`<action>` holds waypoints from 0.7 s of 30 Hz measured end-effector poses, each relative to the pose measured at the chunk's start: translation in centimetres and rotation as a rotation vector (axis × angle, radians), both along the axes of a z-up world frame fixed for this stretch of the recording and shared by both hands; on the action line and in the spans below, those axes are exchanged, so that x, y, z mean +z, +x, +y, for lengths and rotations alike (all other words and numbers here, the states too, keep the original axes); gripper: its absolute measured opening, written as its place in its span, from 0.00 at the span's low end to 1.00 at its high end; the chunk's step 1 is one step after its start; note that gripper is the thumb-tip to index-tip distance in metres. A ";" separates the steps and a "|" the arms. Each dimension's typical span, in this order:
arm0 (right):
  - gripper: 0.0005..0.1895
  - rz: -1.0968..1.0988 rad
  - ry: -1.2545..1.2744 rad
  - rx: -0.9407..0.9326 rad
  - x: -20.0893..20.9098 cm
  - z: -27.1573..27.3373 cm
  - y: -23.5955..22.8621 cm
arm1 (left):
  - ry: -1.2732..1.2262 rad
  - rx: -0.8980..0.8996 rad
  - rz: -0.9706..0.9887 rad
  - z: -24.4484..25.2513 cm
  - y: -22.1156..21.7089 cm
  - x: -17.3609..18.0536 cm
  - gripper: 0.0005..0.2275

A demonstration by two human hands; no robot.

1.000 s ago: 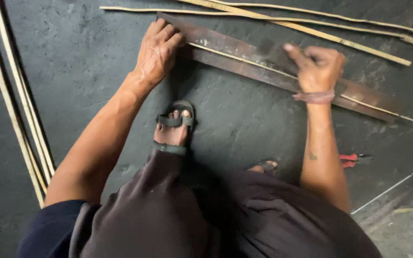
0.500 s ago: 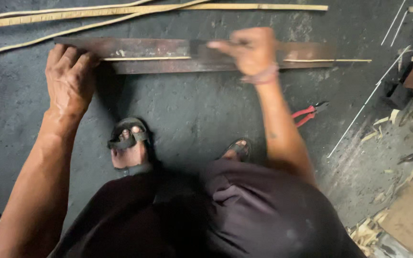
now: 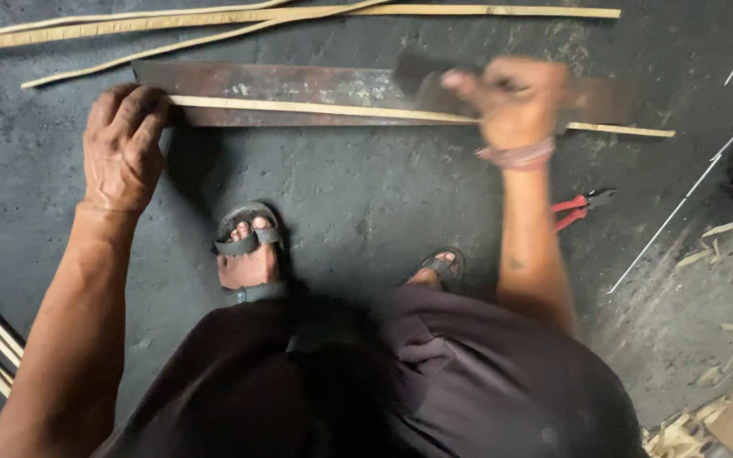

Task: The person smooths thin bamboo strips one by one using a handheld metal scraper on a wooden board. After finishing each strip, they place it aside and pick up the next. At the end, they gather the smoothed strips and walk through the workshop.

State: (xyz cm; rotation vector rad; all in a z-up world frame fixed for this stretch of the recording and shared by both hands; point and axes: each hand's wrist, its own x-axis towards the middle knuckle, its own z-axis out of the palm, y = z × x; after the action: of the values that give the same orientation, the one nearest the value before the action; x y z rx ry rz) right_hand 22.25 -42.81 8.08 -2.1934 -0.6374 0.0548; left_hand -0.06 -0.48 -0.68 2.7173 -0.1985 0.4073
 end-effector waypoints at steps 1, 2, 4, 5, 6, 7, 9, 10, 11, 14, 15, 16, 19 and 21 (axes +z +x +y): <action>0.31 -0.045 0.030 0.092 -0.8 0.8 -0.8 | -0.015 0.004 0.003 -0.1 0.0 -0.4 0.10; 0.31 -0.023 -0.118 0.042 -2.1 1.7 -1.3 | -0.030 0.007 0.007 -0.2 0.0 -0.8 0.09; 0.32 0.030 -0.241 -0.016 -4.5 2.4 -1.7 | -0.035 0.012 0.017 0.1 -0.2 -1.2 0.09; 0.32 0.069 -0.219 -0.025 -5.4 2.2 -1.7 | -0.029 0.012 0.035 0.4 -0.3 -1.1 0.08; 0.33 0.108 -0.196 -0.034 -6.1 1.5 -1.8 | -0.014 0.015 0.035 0.6 -0.2 -1.0 0.08; 0.33 0.122 -0.176 -0.047 -6.4 0.3 -1.9 | -0.003 0.018 0.033 0.3 -0.2 -0.9 0.07; 0.32 0.154 -0.137 -0.070 -6.2 -2.5 -2.8 | 0.030 0.030 0.000 -0.7 0.4 -0.4 0.05; 0.31 0.202 -0.135 -0.077 -6.1 -3.6 -3.7 | 0.011 0.002 -0.002 -1.8 1.0 -0.2 0.07; 0.29 0.239 -0.133 -0.081 -6.0 -4.6 -5.0 | -0.009 -0.022 -0.014 -3.1 2.2 -0.1 0.08; 0.30 0.236 -0.328 -0.077 -6.7 -6.1 -9.1 | -0.103 -0.165 -0.033 -9.1 6.3 -0.6 0.14; 0.32 0.241 -0.409 -0.114 -7.4 -5.9 -10.3 | -0.125 -0.231 -0.043 -11.3 7.6 -1.1 0.16; 0.35 0.246 -0.491 -0.151 -8.2 -5.7 -11.2 | -0.148 -0.297 -0.053 -12.8 8.6 -1.5 0.18; 0.33 -0.038 -0.381 -0.205 -9.6 -6.4 -13.6 | -0.109 -0.329 0.054 -16.2 9.7 -2.9 0.19; 0.35 -0.060 -0.420 -0.243 -10.0 -7.1 -14.0 | -0.110 -0.323 0.048 -16.7 9.7 -3.5 0.17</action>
State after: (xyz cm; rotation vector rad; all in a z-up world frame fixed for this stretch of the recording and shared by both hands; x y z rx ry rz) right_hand 8.23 -49.91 -1.95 -2.6729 -0.4124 -0.0053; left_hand 9.69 -17.23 -4.14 2.5235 -0.5744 0.2507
